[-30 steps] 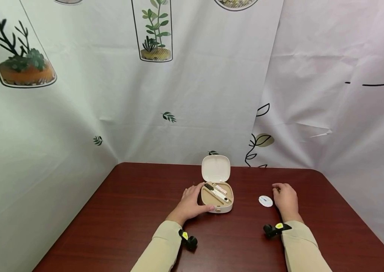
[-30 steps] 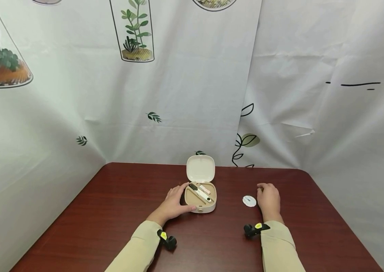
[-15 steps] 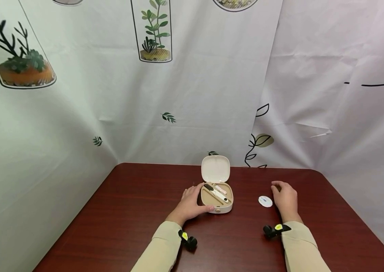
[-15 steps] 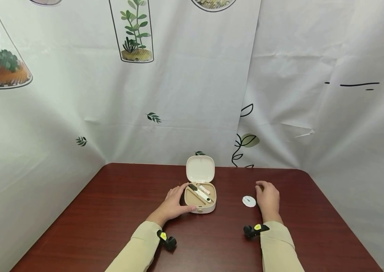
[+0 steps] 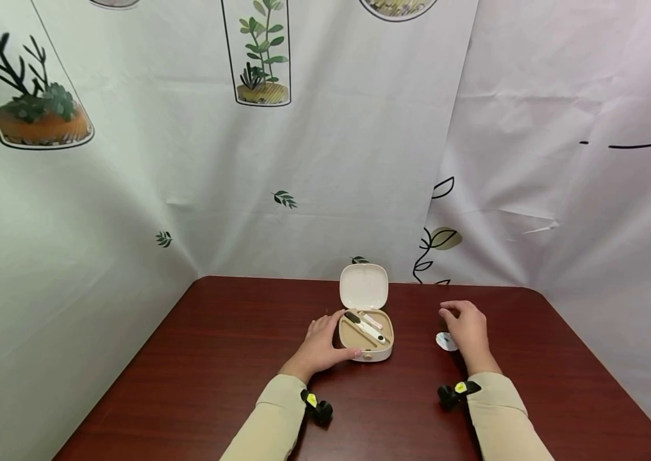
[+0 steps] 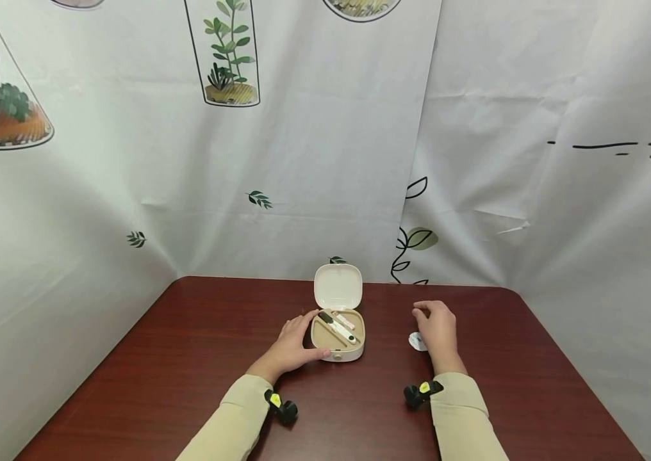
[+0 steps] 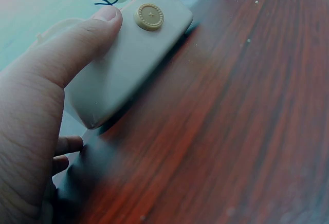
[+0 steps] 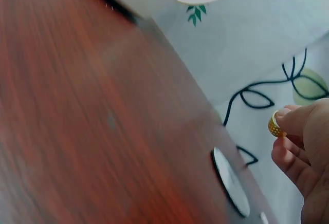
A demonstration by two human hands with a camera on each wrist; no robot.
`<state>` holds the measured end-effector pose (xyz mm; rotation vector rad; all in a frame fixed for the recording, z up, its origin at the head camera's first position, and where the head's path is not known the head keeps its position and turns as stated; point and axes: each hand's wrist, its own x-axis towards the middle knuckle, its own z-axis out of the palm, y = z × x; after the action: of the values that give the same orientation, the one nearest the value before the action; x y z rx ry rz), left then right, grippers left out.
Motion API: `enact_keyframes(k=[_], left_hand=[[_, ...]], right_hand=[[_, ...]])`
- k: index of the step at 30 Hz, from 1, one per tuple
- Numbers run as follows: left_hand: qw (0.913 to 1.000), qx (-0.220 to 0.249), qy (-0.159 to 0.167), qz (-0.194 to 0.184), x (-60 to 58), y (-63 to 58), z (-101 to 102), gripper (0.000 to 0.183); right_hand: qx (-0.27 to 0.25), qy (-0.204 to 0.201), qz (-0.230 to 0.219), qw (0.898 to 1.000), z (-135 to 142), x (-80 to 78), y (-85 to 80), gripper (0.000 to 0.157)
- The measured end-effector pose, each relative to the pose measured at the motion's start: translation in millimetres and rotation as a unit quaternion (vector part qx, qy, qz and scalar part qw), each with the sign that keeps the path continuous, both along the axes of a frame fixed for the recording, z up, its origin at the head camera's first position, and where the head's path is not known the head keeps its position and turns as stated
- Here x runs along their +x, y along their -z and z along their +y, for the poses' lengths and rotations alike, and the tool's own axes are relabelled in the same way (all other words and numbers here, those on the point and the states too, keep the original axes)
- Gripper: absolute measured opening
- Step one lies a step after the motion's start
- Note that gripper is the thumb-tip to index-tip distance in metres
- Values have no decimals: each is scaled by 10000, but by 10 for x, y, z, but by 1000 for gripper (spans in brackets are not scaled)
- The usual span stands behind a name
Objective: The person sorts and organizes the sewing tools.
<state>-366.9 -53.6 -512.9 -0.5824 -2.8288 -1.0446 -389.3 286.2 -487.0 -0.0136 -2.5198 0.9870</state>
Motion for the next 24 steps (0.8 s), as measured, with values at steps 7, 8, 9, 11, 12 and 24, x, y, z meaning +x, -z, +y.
enact_keyframes(k=[7, 8, 9, 11, 12, 24], left_hand=[[10000, 10, -31, -37, 3, -4, 0, 102], [10000, 10, -37, -41, 5, -5, 0, 102], [10000, 13, -43, -43, 6, -7, 0, 102], [10000, 42, -34, -30, 7, -7, 2, 102], [10000, 51, -32, -24, 7, -6, 3, 102], [10000, 31, -44, -31, 8, 0, 4, 102]], right_hand=[[129, -367, 176, 9991, -165, 23, -118, 21], [118, -390, 195, 9990, -186, 27, -133, 21], [112, -418, 218, 9988, -205, 28, -146, 20], [101, -481, 269, 9984, -246, 32, -169, 18], [111, -516, 298, 9982, -266, 33, -177, 18], [309, -887, 357, 9949, -467, 20, -191, 14]])
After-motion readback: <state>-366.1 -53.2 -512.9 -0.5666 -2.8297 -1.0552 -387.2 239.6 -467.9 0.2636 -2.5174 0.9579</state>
